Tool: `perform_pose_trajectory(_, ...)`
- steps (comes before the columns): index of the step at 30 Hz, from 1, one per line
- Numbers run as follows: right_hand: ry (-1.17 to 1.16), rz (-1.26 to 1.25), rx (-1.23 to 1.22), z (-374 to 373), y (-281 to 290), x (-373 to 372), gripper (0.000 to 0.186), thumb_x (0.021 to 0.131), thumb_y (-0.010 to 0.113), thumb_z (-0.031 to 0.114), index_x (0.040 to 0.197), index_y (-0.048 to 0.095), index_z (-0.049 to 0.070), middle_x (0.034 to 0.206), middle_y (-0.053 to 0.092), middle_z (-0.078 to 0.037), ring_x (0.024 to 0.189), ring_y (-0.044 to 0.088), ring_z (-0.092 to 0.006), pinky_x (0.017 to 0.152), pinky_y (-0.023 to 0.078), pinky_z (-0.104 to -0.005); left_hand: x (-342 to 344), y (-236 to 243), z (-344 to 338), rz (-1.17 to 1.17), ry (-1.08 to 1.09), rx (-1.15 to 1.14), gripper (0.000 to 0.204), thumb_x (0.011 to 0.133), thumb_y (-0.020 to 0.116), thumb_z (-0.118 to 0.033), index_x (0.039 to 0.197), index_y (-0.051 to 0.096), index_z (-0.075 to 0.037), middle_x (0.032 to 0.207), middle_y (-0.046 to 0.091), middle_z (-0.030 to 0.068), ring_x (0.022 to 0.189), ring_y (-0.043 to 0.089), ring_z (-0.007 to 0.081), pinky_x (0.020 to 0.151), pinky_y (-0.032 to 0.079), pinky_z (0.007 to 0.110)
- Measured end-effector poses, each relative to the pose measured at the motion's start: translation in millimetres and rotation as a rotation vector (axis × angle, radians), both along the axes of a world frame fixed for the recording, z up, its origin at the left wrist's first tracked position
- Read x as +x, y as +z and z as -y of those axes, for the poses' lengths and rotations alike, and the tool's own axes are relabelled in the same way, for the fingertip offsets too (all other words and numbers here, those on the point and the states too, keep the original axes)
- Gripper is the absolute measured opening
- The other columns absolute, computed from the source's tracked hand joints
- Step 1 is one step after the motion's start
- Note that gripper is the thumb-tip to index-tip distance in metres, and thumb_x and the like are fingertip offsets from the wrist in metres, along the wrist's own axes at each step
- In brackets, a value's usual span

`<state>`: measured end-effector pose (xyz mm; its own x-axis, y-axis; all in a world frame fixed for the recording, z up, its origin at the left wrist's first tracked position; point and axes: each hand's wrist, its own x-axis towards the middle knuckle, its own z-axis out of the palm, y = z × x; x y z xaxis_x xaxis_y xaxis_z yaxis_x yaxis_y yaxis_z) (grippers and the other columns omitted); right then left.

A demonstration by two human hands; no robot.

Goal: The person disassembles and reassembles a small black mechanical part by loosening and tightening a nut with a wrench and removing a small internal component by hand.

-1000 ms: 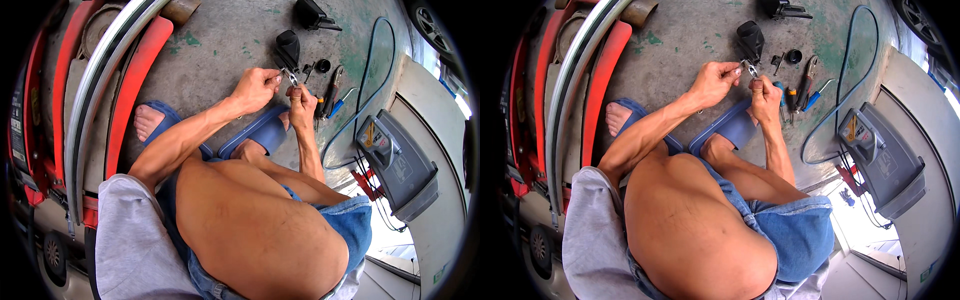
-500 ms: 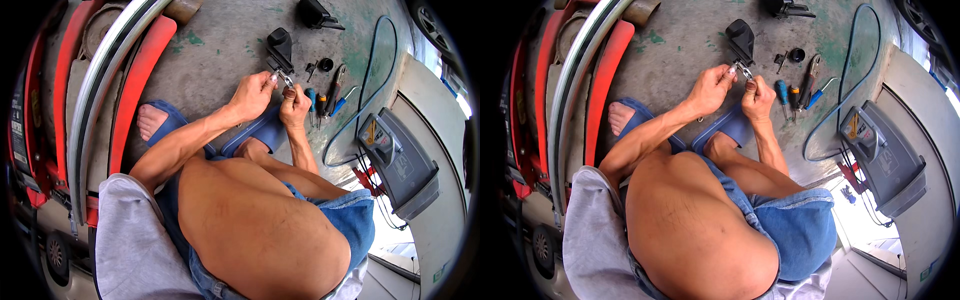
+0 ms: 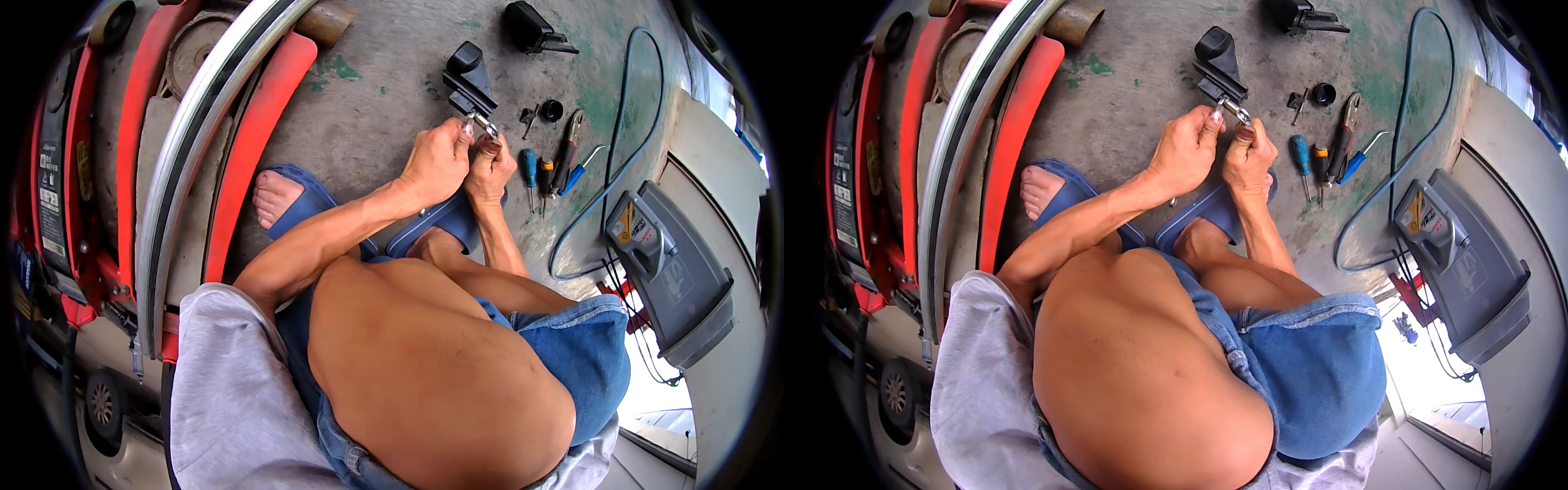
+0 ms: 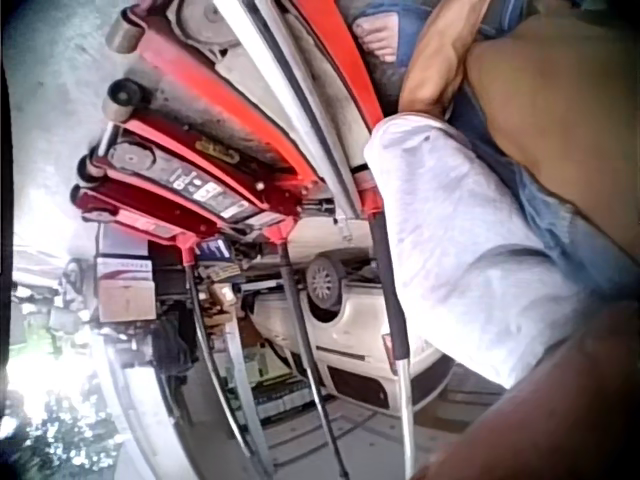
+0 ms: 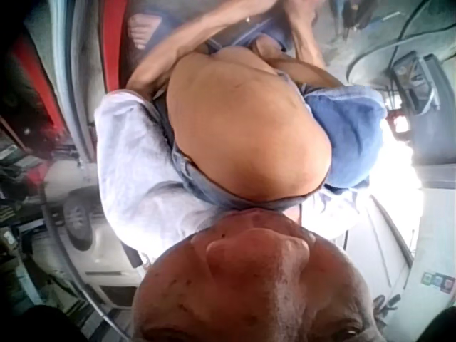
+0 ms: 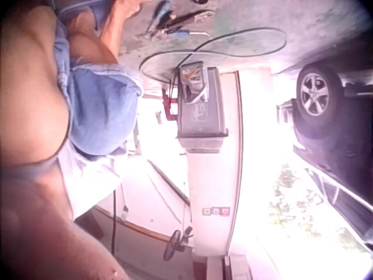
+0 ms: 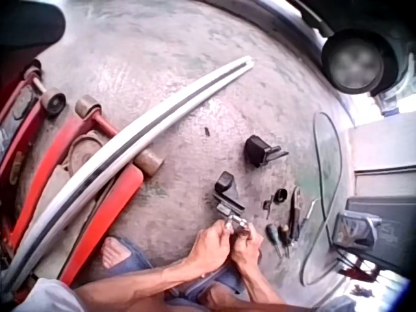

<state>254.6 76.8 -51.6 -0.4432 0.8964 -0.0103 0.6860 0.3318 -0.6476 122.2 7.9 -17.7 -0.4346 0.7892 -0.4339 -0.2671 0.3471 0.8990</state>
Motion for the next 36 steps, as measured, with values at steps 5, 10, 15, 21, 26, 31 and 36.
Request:
perform_pose_trajectory(5, -0.007, -0.010, 0.013, 4, -6, 3, 0.059, 0.098, 0.042, 0.055, 0.075, 0.055, 0.002, 0.055, 0.049, -0.007, 0.049, 0.048, -0.0157, 0.048, 0.038, -0.0326, 0, 5, 0, -0.047, -0.019, -0.048, 0.027, 0.098, 0.050, -0.020, 0.084, 0.058, 0.001, 0.063, 0.058, 0.0194, 0.055, 0.059, 0.0277, 0.054, 0.045, 0.039)
perform_pose_trajectory(10, -0.037, -0.056, 0.030, 9, -1, -10, 0.059, 0.097, 0.041, 0.054, 0.071, 0.051, 0.002, 0.051, 0.044, -0.014, 0.045, 0.050, -0.0333, 0.045, 0.037, -0.0389, 6, 4, 1, -0.090, -0.011, -0.053, 0.025, 0.098, 0.050, -0.019, 0.084, 0.058, 0.001, 0.065, 0.058, 0.0209, 0.058, 0.061, 0.0325, 0.054, 0.045, 0.040)
perform_pose_trajectory(15, -0.129, -0.102, -0.023, 19, -2, -10, 0.059, 0.097, 0.044, 0.054, 0.074, 0.055, 0.000, 0.052, 0.046, -0.013, 0.045, 0.049, -0.0213, 0.045, 0.038, -0.0361, 9, 7, -1, -0.064, -0.030, -0.082, 0.023, 0.097, 0.050, -0.017, 0.085, 0.057, 0.001, 0.065, 0.058, 0.0218, 0.061, 0.062, 0.0365, 0.055, 0.046, 0.042)
perform_pose_trajectory(21, -0.209, -0.167, -0.155, 25, -4, -6, 0.061, 0.098, 0.045, 0.052, 0.070, 0.053, -0.001, 0.054, 0.050, -0.007, 0.054, 0.045, -0.0110, 0.048, 0.038, -0.0326, 14, 3, -2, -0.120, -0.037, -0.050, 0.021, 0.097, 0.050, -0.017, 0.085, 0.055, 0.000, 0.065, 0.058, 0.0225, 0.063, 0.061, 0.0418, 0.054, 0.046, 0.044)
perform_pose_trajectory(26, -0.233, -0.188, -0.194, 30, -9, 1, 0.060, 0.098, 0.046, 0.051, 0.069, 0.053, -0.001, 0.056, 0.050, -0.006, 0.056, 0.045, -0.0105, 0.048, 0.038, -0.0326, 16, 2, -4, -0.116, -0.039, -0.041, 0.021, 0.096, 0.051, -0.017, 0.085, 0.054, 0.000, 0.065, 0.057, 0.0232, 0.063, 0.061, 0.0427, 0.053, 0.046, 0.045)
perform_pose_trajectory(31, -0.281, -0.272, -0.273, 31, -8, 1, 0.060, 0.098, 0.048, 0.049, 0.067, 0.054, -0.002, 0.056, 0.051, -0.003, 0.057, 0.043, -0.0096, 0.048, 0.037, -0.0317, 18, 0, -5, -0.135, -0.048, -0.041, 0.022, 0.097, 0.051, -0.018, 0.085, 0.054, 0.000, 0.064, 0.057, 0.0235, 0.064, 0.061, 0.0434, 0.053, 0.045, 0.046)
perform_pose_trajectory(36, -0.317, -0.285, -0.330, 30, -4, 2, 0.061, 0.098, 0.048, 0.049, 0.067, 0.054, -0.002, 0.058, 0.052, -0.001, 0.058, 0.043, -0.0087, 0.048, 0.037, -0.0313, 22, 2, -8, -0.139, -0.049, -0.040, 0.023, 0.097, 0.050, -0.019, 0.085, 0.053, 0.000, 0.063, 0.057, 0.0243, 0.065, 0.061, 0.0446, 0.053, 0.045, 0.048)
